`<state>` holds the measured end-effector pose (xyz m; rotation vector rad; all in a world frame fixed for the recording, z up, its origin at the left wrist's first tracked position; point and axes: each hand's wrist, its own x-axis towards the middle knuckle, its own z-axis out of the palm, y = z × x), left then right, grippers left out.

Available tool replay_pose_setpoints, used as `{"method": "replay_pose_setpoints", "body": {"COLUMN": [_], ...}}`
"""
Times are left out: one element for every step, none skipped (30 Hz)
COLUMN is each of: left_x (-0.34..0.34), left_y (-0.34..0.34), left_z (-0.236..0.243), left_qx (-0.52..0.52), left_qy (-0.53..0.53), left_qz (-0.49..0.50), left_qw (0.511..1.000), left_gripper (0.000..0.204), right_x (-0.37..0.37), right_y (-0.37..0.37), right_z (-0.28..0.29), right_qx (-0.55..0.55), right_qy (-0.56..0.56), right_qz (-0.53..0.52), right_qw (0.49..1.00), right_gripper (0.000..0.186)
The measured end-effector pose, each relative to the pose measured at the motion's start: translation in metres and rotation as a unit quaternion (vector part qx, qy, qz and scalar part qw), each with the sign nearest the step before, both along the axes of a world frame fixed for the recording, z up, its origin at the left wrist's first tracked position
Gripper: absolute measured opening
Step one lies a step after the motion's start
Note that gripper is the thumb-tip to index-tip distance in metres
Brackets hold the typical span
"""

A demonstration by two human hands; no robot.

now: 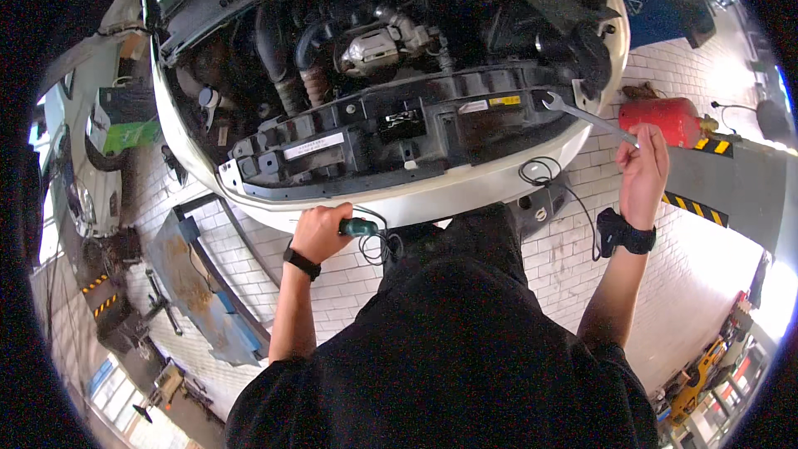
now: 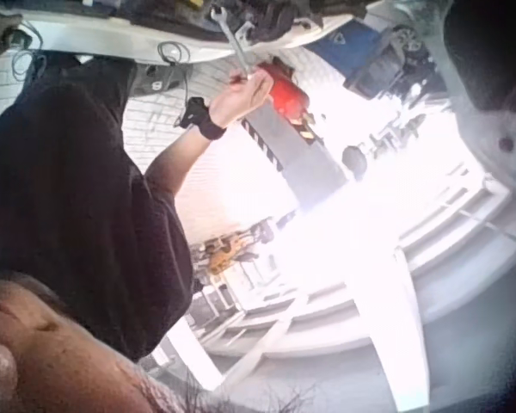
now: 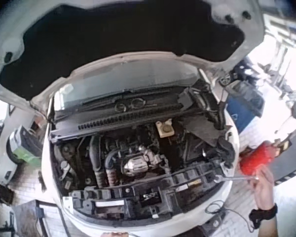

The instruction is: Use tools to loosen and tighten bolts inside the engine compartment of a car.

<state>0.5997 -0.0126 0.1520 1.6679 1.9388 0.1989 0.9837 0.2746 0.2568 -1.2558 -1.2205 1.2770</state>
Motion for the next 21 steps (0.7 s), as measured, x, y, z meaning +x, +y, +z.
{"method": "replay_pose_setpoints", "body": {"left_x": [0.003,0.007,0.012,0.016,0.02,0.025,0.031,0.036,0.041,0.045,0.05,0.057,0.063,0.068,0.074,0.081,0.086,0.089,0.09,0.089,0.088], "left_y": [-0.003,-0.006,-0.009,-0.012,-0.015,-0.019,-0.023,-0.029,-0.036,-0.047,-0.058,-0.071,-0.079,-0.088,-0.098,-0.111,-0.123,-0.134,-0.146,-0.16,-0.172], "left_z": [-0.005,-0.009,-0.012,-0.016,-0.019,-0.022,-0.025,-0.028,-0.031,-0.037,-0.04,-0.041,-0.037,-0.033,-0.028,-0.02,-0.012,-0.005,0.002,0.008,0.013], "left_qx": [-0.001,-0.003,0.002,-0.01,-0.023,-0.04,-0.036,-0.039,-0.044,-0.064,-0.063,-0.076,-0.089,-0.093,-0.093,-0.081,-0.069,-0.092,-0.095,-0.091,-0.086], "left_qy": [-0.011,-0.021,-0.019,-0.023,-0.027,-0.028,-0.023,-0.023,-0.022,-0.027,-0.02,-0.016,-0.012,-0.013,-0.005,-0.002,0.001,0.013,0.018,0.027,0.035], "left_qz": [0.007,0.015,0.014,0.019,0.026,0.04,0.044,0.05,0.058,0.073,0.083,0.104,0.124,0.142,0.153,0.184,0.215,0.23,0.239,0.258,0.277], "left_qw": [1.0,1.0,1.0,1.0,0.999,0.998,0.998,0.998,0.997,0.995,0.994,0.991,0.988,0.985,0.984,0.98,0.974,0.969,0.966,0.961,0.956], "left_gripper": [0.017,0.016,0.016,0.016,0.016,0.017,0.017,0.018,0.018,0.021,0.021,0.02,0.019,0.02,0.02,0.02,0.021,0.023,0.023,0.024,0.025], "right_x": [0.002,0.007,0.013,0.017,0.02,0.022,0.026,0.031,0.036,0.04,0.045,0.052,0.058,0.064,0.068,0.073,0.077,0.081,0.08,0.077,0.072], "right_y": [-0.007,-0.014,-0.019,-0.023,-0.027,-0.032,-0.037,-0.04,-0.043,-0.046,-0.048,-0.048,-0.05,-0.052,-0.052,-0.053,-0.052,-0.051,-0.053,-0.056,-0.06], "right_z": [0.004,0.007,0.008,0.007,0.007,0.007,0.006,0.002,-0.001,-0.004,-0.007,-0.016,-0.021,-0.026,-0.032,-0.041,-0.047,-0.052,-0.054,-0.057,-0.058], "right_qx": [-0.004,0.001,0.004,0.008,0.012,0.002,-0.009,-0.005,-0.002,-0.003,-0.003,0.004,0.005,-0.011,-0.027,-0.018,-0.022,-0.026,-0.028,-0.03,-0.036], "right_qy": [-0.01,-0.008,-0.013,-0.017,-0.012,-0.02,-0.03,-0.014,-0.008,-0.012,-0.015,-0.016,-0.007,-0.022,-0.038,-0.049,-0.043,-0.056,-0.071,-0.066,-0.063], "right_qz": [-0.015,-0.018,-0.01,0.0,0.002,0.012,0.022,0.032,0.038,0.057,0.075,0.076,0.085,0.08,0.075,0.086,0.096,0.125,0.153,0.162,0.176], "right_qw": [1.0,1.0,1.0,1.0,1.0,1.0,0.999,0.999,0.999,0.998,0.997,0.997,0.996,0.997,0.996,0.995,0.994,0.99,0.985,0.984,0.982], "right_gripper": [0.015,0.015,0.016,0.017,0.017,0.017,0.018,0.019,0.019,0.019,0.02,0.021,0.021,0.022,0.023,0.024,0.024,0.025,0.027,0.027,0.028]}}
